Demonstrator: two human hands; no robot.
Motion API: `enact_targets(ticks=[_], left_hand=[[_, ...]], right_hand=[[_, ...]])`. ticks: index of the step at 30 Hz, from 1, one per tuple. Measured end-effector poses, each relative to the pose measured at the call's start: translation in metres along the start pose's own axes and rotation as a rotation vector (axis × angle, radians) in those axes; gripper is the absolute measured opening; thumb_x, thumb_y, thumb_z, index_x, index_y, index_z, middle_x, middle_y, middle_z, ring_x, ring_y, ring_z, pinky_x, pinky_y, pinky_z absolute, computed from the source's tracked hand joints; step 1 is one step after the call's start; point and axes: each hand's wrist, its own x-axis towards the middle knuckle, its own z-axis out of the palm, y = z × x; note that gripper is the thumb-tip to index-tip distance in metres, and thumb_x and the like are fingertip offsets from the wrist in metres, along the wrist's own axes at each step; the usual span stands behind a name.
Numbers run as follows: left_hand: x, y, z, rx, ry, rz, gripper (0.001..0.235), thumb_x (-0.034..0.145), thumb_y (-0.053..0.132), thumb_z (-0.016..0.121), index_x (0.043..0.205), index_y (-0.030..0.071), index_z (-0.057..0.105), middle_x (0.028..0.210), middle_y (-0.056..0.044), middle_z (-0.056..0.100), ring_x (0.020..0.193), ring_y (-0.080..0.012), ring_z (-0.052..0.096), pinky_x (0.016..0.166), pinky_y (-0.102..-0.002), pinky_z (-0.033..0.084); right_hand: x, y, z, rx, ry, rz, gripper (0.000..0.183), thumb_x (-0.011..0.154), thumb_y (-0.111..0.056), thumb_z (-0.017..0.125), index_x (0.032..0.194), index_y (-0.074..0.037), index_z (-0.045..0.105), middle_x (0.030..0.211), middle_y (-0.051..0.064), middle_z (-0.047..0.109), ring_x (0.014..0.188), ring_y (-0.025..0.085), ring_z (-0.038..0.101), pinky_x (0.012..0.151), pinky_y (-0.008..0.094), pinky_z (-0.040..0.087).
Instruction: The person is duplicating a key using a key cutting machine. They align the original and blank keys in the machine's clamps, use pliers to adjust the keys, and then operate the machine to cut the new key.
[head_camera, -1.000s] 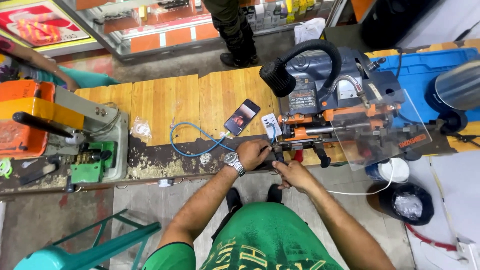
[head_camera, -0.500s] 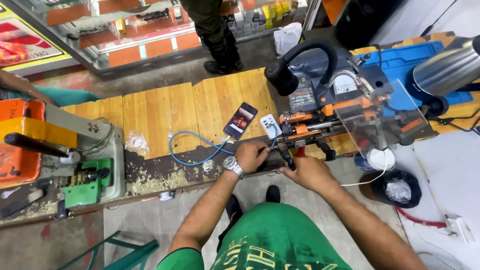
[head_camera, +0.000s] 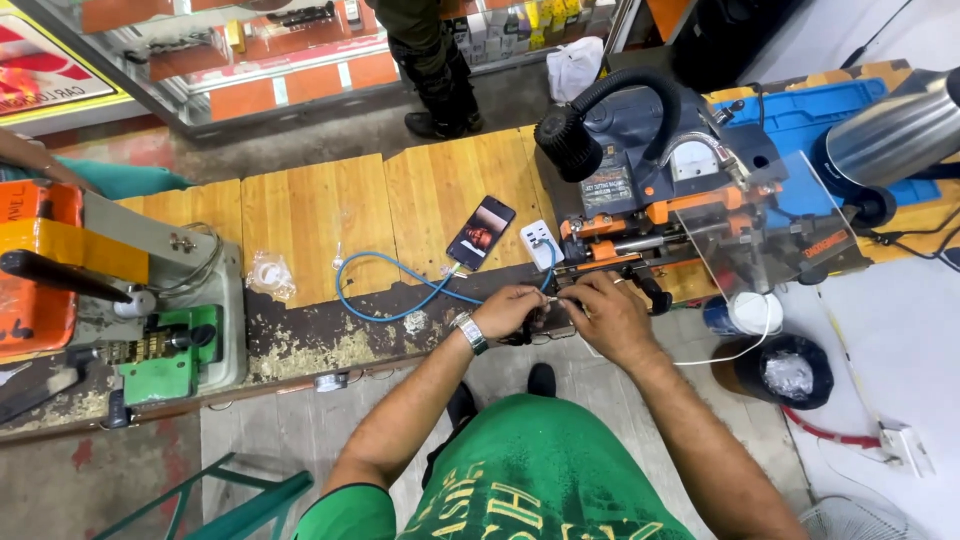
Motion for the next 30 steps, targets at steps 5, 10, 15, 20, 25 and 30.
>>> enact_targets(ticks=[5,10,15,20,25,30], left_hand=[[-0.016,0.030,-0.010,0.041,-0.036,-0.030,0.042,0.095,0.044,0.059,0.116,0.013,0.076,0.093,-0.013,0.077,0.103,-0.0307,0.071,0.094,-0.044,0.054],[-0.020,0.046,-0.014,0.141,0.080,0.177,0.028,0.092,0.019,0.067,0.116,0.007,0.075,0.096,-0.013,0.079,0.098,-0.0275,0.074,0.087,-0.039,0.057],[-0.006,0.034,-0.014,0.171,0.163,0.133,0.027,0.091,0.025,0.066,0.115,0.017,0.077,0.093,-0.003,0.080,0.096,-0.0217,0.075,0.084,-0.035,0.058],[-0.007,0.038,-0.011,0.140,0.202,0.163,0.025,0.092,0.019,0.066,0.115,0.017,0.077,0.091,-0.004,0.080,0.090,-0.0183,0.076,0.081,-0.032,0.059],[0.001,0.023,-0.001,0.343,0.290,0.215,0.024,0.092,0.025,0.066,0.113,0.021,0.077,0.089,-0.002,0.080,0.091,-0.0296,0.076,0.079,-0.040,0.061],[0.003,0.014,0.002,0.422,0.303,0.243,0.024,0.093,0.028,0.065,0.114,0.026,0.076,0.088,-0.003,0.079,0.091,-0.0315,0.075,0.078,-0.042,0.061]], right_hand=[[0.009,-0.002,-0.010,0.063,-0.170,0.047,0.014,0.093,-0.029,0.070,0.100,-0.018,0.078,0.096,0.004,0.070,0.100,0.028,0.069,0.081,0.039,0.059],[0.012,0.005,-0.003,0.274,-0.218,0.273,0.021,0.096,-0.029,0.068,0.106,-0.014,0.079,0.102,0.016,0.070,0.104,0.040,0.067,0.089,0.047,0.055],[-0.002,0.008,-0.010,0.601,-0.158,0.695,0.039,0.104,-0.042,0.060,0.125,-0.011,0.071,0.106,0.018,0.070,0.101,0.034,0.070,0.082,0.044,0.059],[-0.026,0.013,0.014,1.067,-0.343,1.058,0.076,0.105,-0.058,0.048,0.136,0.012,0.055,0.120,0.032,0.057,0.097,0.043,0.069,0.073,0.060,0.061],[-0.041,0.021,0.049,1.682,-0.511,1.112,0.057,0.099,-0.066,0.052,0.101,-0.010,0.063,0.078,0.005,0.061,0.074,0.023,0.069,0.061,0.046,0.065],[-0.024,-0.003,0.019,1.140,-0.336,0.989,0.044,0.097,-0.045,0.070,0.078,-0.007,0.059,0.062,0.004,0.054,0.057,0.020,0.065,0.056,0.041,0.062]])
